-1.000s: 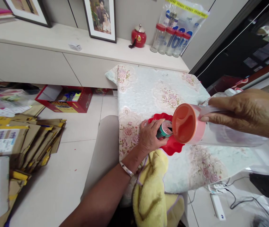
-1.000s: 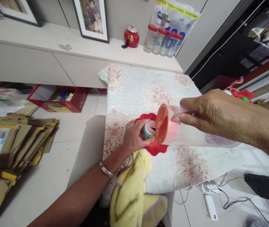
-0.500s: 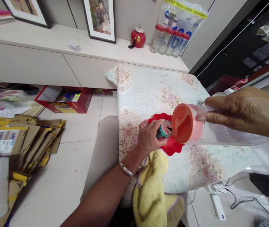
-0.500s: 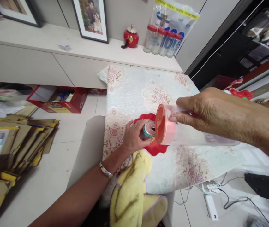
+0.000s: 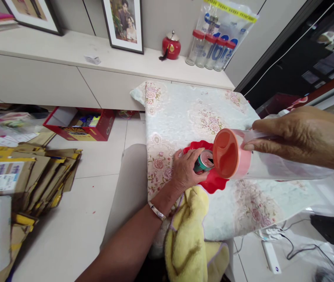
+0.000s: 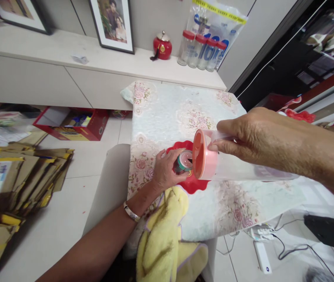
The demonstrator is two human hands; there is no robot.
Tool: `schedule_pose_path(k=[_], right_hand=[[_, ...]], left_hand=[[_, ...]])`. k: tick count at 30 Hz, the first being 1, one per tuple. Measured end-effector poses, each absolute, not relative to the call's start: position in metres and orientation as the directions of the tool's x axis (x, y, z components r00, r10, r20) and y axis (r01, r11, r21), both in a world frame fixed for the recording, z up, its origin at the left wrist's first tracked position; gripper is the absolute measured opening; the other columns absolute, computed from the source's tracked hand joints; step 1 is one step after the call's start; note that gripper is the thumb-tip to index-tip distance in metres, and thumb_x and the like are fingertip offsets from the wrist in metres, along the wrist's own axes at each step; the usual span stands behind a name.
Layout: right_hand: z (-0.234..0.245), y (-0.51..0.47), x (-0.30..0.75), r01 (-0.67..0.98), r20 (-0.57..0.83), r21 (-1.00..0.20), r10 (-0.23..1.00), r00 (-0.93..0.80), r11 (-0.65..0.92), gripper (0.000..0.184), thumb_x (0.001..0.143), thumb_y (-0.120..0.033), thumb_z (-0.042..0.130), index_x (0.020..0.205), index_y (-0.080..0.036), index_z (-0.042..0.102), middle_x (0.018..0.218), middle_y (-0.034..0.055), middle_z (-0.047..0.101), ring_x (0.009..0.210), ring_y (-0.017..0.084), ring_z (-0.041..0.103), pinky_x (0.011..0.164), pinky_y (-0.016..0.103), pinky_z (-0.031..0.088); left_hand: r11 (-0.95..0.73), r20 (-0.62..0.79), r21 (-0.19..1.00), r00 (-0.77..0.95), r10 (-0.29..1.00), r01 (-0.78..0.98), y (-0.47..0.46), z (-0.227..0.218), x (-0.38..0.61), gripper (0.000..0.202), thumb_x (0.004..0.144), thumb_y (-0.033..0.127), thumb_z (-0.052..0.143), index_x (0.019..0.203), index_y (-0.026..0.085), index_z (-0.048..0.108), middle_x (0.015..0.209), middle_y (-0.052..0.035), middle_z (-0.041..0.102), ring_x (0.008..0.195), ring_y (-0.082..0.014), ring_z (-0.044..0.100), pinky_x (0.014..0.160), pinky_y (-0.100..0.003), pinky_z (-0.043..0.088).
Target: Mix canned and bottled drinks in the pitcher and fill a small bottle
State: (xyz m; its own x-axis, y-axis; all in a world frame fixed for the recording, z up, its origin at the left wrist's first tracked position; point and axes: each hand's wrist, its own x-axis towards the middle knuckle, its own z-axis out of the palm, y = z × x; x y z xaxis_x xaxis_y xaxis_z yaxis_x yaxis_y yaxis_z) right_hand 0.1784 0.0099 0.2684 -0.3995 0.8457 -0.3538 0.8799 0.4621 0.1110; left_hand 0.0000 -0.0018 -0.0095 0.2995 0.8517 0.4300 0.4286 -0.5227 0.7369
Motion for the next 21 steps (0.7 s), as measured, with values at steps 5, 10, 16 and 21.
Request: schedule_pose_path(k=[5, 10, 16, 21], right_hand=[[0.2696, 0.0094, 0.1739, 0.883, -0.352, 0.121, 0.851, -0.389, 0.453, 0.067, 0.097, -0.084, 0.025, 0.075, -0.026, 0.049, 0.061, -0.0017, 0.051, 0.055, 0.016, 0.047, 0.057, 0.035, 0.031], [0.2703, 0.0089, 0.1723, 0.883, -0.362, 0.124, 0.849, -0.385, 0.453, 0.065, 0.098, -0.083, 0.025, 0.075, -0.026, 0.045, 0.059, -0.0028, 0.049, 0.054, 0.016, 0.045, 0.057, 0.035, 0.032], [0.2689, 0.0098, 0.1741, 0.862, -0.334, 0.136, 0.842, -0.424, 0.488, 0.063, 0.099, -0.081, 0.025, 0.075, -0.026, 0.044, 0.06, -0.0026, 0.047, 0.054, 0.016, 0.044, 0.057, 0.035, 0.03], [0.2689, 0.0095, 0.1734, 0.867, -0.345, 0.137, 0.844, -0.411, 0.479, 0.064, 0.098, -0.083, 0.023, 0.076, -0.026, 0.044, 0.059, -0.0021, 0.047, 0.054, 0.017, 0.044, 0.058, 0.035, 0.03]], left_hand=[[-0.508, 0.406, 0.744, 0.311, 0.859, 0.434, -0.0025, -0.0084, 0.0, 0.069, 0.075, 0.039, 0.08, 0.138, 0.03, 0.052, 0.137, -0.0048, 0.072, 0.124, -0.0286, 0.068, 0.12, -0.052, 0.033], [-0.513, 0.412, 0.743, 0.31, 0.857, 0.43, -0.0024, -0.0086, 0.0002, 0.07, 0.075, 0.038, 0.08, 0.138, 0.03, 0.052, 0.137, -0.0044, 0.072, 0.124, -0.028, 0.068, 0.12, -0.051, 0.033], [-0.512, 0.412, 0.745, 0.31, 0.857, 0.426, -0.0018, -0.0085, 0.0001, 0.069, 0.075, 0.038, 0.08, 0.137, 0.03, 0.052, 0.138, -0.0043, 0.072, 0.124, -0.0277, 0.068, 0.119, -0.052, 0.032], [-0.505, 0.404, 0.749, 0.31, 0.861, 0.428, -0.0019, -0.0077, -0.0001, 0.069, 0.074, 0.038, 0.081, 0.137, 0.03, 0.052, 0.137, -0.0042, 0.073, 0.124, -0.0276, 0.068, 0.119, -0.052, 0.032]])
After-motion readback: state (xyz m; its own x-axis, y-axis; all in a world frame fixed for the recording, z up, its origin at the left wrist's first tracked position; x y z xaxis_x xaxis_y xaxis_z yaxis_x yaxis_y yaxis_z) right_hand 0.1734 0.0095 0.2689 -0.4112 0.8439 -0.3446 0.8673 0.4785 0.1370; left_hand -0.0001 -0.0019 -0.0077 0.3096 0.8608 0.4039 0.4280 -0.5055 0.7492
